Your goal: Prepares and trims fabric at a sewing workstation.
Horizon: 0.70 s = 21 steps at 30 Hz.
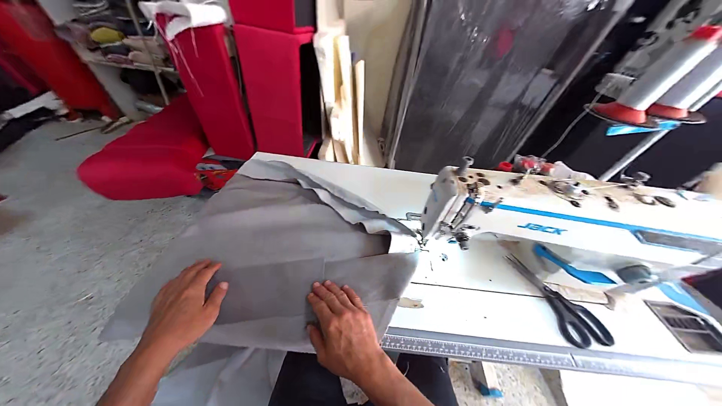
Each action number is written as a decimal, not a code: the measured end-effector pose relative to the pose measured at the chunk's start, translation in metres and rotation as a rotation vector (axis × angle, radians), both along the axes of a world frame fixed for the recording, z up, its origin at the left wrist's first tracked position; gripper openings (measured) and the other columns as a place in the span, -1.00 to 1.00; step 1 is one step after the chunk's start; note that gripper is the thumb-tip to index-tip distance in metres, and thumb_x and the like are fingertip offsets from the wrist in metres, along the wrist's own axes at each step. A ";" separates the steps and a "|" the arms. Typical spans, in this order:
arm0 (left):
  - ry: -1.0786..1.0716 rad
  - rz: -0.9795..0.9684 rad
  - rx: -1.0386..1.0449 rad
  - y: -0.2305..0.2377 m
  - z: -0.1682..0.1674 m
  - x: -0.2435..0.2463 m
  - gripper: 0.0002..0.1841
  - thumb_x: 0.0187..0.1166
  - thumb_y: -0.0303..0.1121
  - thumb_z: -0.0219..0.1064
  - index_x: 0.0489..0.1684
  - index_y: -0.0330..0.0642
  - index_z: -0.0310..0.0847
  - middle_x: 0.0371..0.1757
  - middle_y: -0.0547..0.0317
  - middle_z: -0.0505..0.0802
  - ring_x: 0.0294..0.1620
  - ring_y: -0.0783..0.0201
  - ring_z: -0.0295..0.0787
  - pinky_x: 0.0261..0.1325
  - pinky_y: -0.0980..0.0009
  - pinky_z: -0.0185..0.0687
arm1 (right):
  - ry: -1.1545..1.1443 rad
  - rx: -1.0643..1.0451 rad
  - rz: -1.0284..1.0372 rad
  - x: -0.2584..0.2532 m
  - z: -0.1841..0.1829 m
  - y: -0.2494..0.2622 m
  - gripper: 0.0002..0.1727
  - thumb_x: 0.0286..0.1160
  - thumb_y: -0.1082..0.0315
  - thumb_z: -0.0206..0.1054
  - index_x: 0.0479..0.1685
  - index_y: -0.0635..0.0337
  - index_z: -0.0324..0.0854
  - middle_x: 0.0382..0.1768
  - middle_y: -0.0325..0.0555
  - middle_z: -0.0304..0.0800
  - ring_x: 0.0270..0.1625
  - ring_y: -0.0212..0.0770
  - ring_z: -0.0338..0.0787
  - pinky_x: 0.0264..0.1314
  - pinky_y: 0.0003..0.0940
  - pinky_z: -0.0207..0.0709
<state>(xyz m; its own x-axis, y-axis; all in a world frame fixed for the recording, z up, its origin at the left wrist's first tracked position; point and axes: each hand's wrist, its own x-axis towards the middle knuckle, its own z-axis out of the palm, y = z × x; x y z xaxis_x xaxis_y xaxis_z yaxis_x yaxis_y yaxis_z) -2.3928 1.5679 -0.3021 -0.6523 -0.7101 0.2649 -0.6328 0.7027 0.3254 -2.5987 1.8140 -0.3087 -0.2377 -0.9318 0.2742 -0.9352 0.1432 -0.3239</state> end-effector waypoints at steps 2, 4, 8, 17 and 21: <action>-0.024 -0.002 0.013 0.001 0.002 -0.005 -0.45 0.72 -0.11 0.05 0.51 -0.30 0.57 0.65 -0.29 0.54 0.71 -0.31 0.36 0.65 -0.39 0.17 | -0.025 0.018 0.007 0.000 0.002 0.000 -0.47 0.65 0.07 0.14 0.55 -0.03 0.62 0.65 -0.25 0.55 0.75 -0.16 0.41 0.80 0.02 0.20; -0.044 -0.002 0.032 0.003 0.004 -0.011 -0.48 0.74 -0.16 0.07 0.53 -0.32 0.55 0.66 -0.31 0.51 0.72 -0.34 0.33 0.66 -0.41 0.13 | -0.046 0.017 0.015 0.000 0.002 -0.001 -0.48 0.63 0.09 0.15 0.55 -0.02 0.62 0.65 -0.23 0.55 0.75 -0.14 0.41 0.80 0.04 0.19; -0.019 -0.002 0.055 0.011 0.006 -0.025 -0.46 0.78 -0.13 -0.01 0.55 -0.31 0.54 0.69 -0.28 0.50 0.75 -0.30 0.32 0.69 -0.40 0.09 | -0.096 0.045 0.035 -0.002 0.006 0.000 -0.47 0.66 0.11 0.12 0.58 0.00 0.59 0.68 -0.21 0.50 0.78 -0.13 0.36 0.82 0.04 0.13; 0.176 -0.440 0.035 0.107 0.055 -0.165 -0.51 0.77 -0.03 0.00 0.28 -0.10 0.76 0.30 0.10 0.84 0.38 0.12 0.74 0.47 -0.05 0.61 | -0.097 -0.165 0.062 -0.007 0.006 0.012 -0.63 0.56 0.19 0.24 0.21 0.12 0.77 0.41 -0.08 0.77 0.61 -0.02 0.60 0.68 0.08 0.37; 0.168 -0.722 0.034 0.137 0.048 -0.251 -0.63 0.75 -0.13 0.09 0.12 0.00 0.84 0.14 0.25 0.88 0.24 0.28 0.80 0.34 0.10 0.71 | -0.181 -0.455 0.037 -0.020 0.012 0.075 -0.72 0.62 0.25 0.26 0.11 0.06 0.83 0.21 -0.15 0.88 0.36 -0.18 0.80 0.44 -0.21 0.66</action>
